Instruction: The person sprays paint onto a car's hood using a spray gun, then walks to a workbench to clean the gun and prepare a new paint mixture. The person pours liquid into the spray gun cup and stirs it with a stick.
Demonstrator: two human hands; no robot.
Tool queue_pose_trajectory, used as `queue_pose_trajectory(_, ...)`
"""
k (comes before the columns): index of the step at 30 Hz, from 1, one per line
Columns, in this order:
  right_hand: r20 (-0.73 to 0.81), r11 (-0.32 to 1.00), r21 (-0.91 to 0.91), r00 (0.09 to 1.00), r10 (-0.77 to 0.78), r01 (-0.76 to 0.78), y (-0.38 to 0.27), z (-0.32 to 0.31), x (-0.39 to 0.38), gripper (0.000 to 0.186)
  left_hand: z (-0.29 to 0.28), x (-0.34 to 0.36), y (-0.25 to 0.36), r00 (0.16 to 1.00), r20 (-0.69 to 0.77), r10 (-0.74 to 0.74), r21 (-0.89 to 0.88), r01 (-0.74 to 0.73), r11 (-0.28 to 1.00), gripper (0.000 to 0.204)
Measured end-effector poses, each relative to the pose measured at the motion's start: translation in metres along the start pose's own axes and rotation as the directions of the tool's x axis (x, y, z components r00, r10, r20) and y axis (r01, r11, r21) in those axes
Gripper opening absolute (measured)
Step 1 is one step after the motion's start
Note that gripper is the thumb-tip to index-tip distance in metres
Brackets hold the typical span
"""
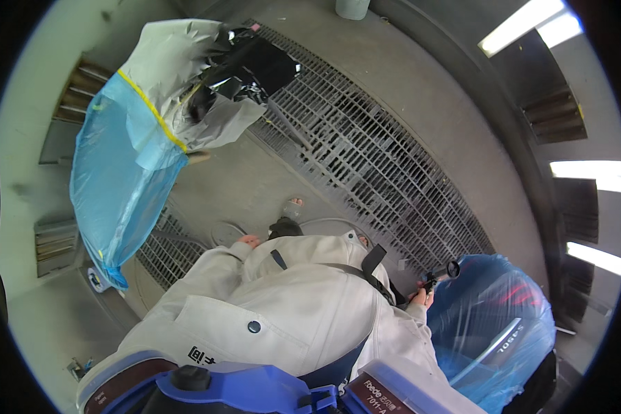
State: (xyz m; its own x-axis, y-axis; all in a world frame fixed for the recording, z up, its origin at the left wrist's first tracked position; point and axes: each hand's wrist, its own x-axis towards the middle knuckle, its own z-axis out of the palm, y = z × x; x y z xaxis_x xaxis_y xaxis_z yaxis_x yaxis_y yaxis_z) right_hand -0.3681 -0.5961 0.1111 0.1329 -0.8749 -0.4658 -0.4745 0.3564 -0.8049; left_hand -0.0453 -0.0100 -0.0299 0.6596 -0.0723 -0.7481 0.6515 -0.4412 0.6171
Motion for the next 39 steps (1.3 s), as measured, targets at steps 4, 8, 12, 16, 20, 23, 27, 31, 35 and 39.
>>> queue_pose_trajectory(4, 0.015, 1.0, -0.009, 1.0, 0.005, -0.005, -0.05, 0.019, -0.051, 0.044, -0.067, 0.032, -0.071, 0.929, 0.114, -0.351, -0.313, 0.369, 0.875, 0.01)
queue_pose_trajectory(8, 0.033, 0.999, -0.007, 0.999, -0.035, 0.035, -0.084, 0.043, -0.089, 0.047, -0.097, 0.059, -0.109, 0.799, 0.15, -0.582, -0.079, 0.597, 0.798, 0.019)
queue_pose_trajectory(12, 0.103, 0.995, -0.08, 0.993, -0.048, 0.057, -0.109, 0.07, -0.122, 0.05, -0.097, 0.074, -0.116, 0.78, 0.254, -0.572, -0.116, 0.612, 0.782, 0.022)
queue_pose_trajectory(16, 0.141, 0.988, -0.125, 0.987, -0.072, 0.09, -0.128, 0.089, -0.151, 0.05, -0.072, 0.089, -0.093, 0.866, 0.438, -0.243, -0.058, 0.297, 0.953, 0.024)
queue_pose_trajectory(20, 0.168, 0.972, -0.193, 0.981, -0.099, 0.131, -0.145, 0.101, -0.17, 0.05, -0.034, 0.085, -0.063, 0.955, 0.285, -0.084, -0.072, 0.109, 0.991, 0.023)
queue_pose_trajectory(23, 0.172, 0.966, -0.226, 0.981, -0.089, 0.128, -0.157, 0.108, -0.179, 0.043, -0.023, 0.079, -0.055, 0.982, 0.16, -0.103, -0.135, 0.125, 0.983, 0.021)
queue_pose_trajectory(27, 0.183, 0.961, -0.222, 0.975, -0.123, 0.162, -0.164, 0.115, -0.185, 0.045, -0.045, 0.084, -0.067, 0.946, 0.303, -0.116, -0.041, 0.135, 0.99, 0.023)
queue_pose_trajectory(31, 0.153, 0.977, -0.144, 0.979, -0.138, 0.16, -0.157, 0.113, -0.196, 0.044, -0.086, 0.102, -0.083, 0.836, 0.518, -0.182, 0.554, -0.166, 0.816, 0.021)
queue_pose_trajectory(35, 0.098, 0.988, -0.093, 0.989, -0.111, 0.12, -0.144, 0.106, -0.219, 0.044, -0.113, 0.119, -0.086, 0.776, 0.6, -0.196, 0.757, -0.47, 0.454, 0.019)
queue_pose_trajectory(39, -0.021, 0.995, -0.058, 0.996, -0.086, 0.085, -0.122, 0.102, -0.254, 0.049, -0.133, 0.132, -0.069, 0.812, 0.47, -0.345, 0.837, -0.285, 0.468, 0.018)
